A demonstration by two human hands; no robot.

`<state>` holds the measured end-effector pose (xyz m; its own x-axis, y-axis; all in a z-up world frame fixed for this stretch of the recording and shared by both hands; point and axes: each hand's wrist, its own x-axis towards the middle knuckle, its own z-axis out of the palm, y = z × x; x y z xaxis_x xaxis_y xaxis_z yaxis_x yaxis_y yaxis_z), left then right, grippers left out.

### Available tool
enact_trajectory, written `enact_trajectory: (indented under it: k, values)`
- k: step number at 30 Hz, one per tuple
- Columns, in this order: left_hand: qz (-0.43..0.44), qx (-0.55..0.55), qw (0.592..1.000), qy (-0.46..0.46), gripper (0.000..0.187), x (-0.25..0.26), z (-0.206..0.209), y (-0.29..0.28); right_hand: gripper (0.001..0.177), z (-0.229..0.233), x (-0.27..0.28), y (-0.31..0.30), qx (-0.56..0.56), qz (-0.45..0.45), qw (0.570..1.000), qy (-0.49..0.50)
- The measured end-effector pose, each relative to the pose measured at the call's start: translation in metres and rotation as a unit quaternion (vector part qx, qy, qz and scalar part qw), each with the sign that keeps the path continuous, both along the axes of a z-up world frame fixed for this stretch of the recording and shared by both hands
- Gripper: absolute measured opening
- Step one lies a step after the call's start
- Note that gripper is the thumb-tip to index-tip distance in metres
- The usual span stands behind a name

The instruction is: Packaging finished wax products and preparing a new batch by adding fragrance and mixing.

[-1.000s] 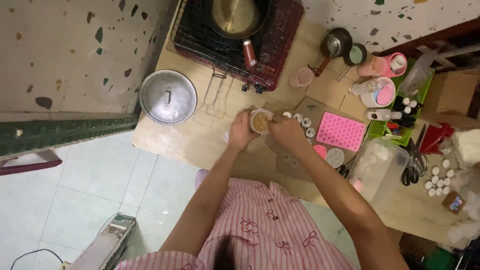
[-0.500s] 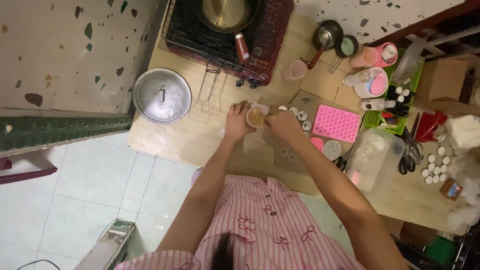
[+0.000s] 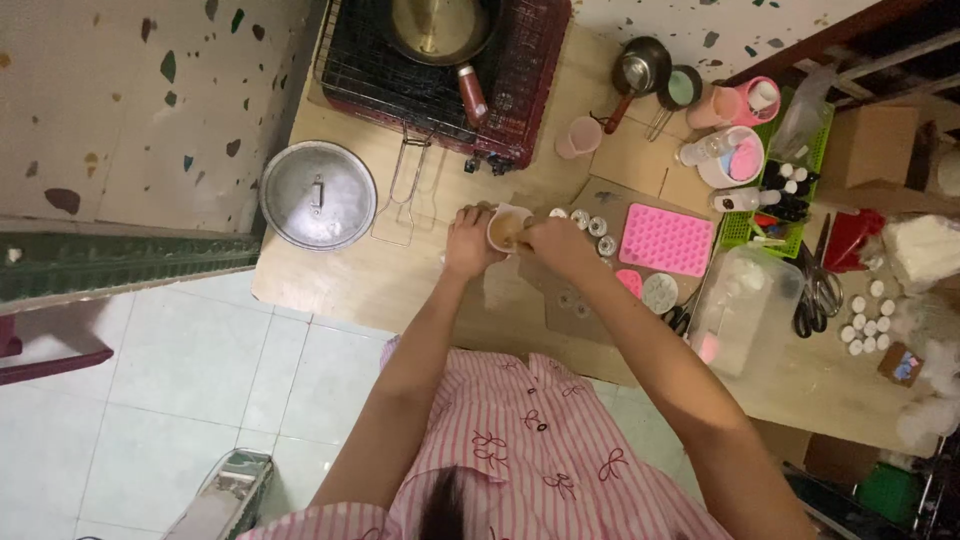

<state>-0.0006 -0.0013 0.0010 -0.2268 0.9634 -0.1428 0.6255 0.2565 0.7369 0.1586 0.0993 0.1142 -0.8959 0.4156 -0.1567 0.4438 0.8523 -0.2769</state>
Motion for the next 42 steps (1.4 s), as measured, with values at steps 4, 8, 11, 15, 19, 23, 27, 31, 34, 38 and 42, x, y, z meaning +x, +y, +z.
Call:
enact_trajectory:
  k: [4,8,11,15,19,23,27,31,34,38,42]
  values:
    - [0.008,0.016,1.000,0.001,0.090,0.001,0.000,-0.001,0.015,0.007,-0.006,-0.001,0.061,-0.024,0.995,0.069]
    - [0.006,0.026,1.000,0.005,0.091,0.002,-0.006,-0.001,0.018,0.004,-0.006,0.000,0.044,0.001,0.999,0.003]
    - [0.008,0.040,0.999,-0.020,0.092,0.004,-0.006,-0.001,0.017,-0.008,-0.002,0.003,0.064,0.005,0.998,0.009]
    - [0.029,0.056,0.996,-0.059,0.099,0.006,-0.011,0.001,0.015,-0.004,0.000,0.002,0.016,-0.007,0.998,0.060]
    - [0.035,0.073,0.994,-0.069,0.106,0.005,0.001,-0.001,0.020,-0.019,-0.002,0.005,0.097,-0.015,0.992,-0.080]
    - [0.043,0.067,0.994,-0.077,0.110,0.005,0.007,-0.002,0.018,-0.011,-0.004,0.002,0.040,-0.005,0.999,0.034]
    - [0.047,0.066,0.994,-0.075,0.108,0.007,0.003,0.000,0.028,0.014,-0.016,0.000,-0.044,-0.024,0.998,-0.024]
    - [0.032,0.085,0.993,-0.072,0.111,0.006,0.004,-0.001,0.023,0.000,-0.017,0.007,-0.098,-0.218,0.971,-0.011]
    - [0.020,0.094,0.994,-0.055,0.113,0.010,0.005,0.000,0.025,-0.010,0.001,0.012,-0.100,-0.309,0.946,-0.007]
    - [0.040,0.107,0.992,-0.045,0.107,0.019,0.014,0.000,0.037,-0.010,0.046,0.012,-0.098,-0.372,0.908,0.166]
    - [0.056,0.117,0.989,-0.071,0.101,0.020,0.022,0.001,0.030,0.044,0.095,0.009,-0.269,-0.618,0.724,0.147]
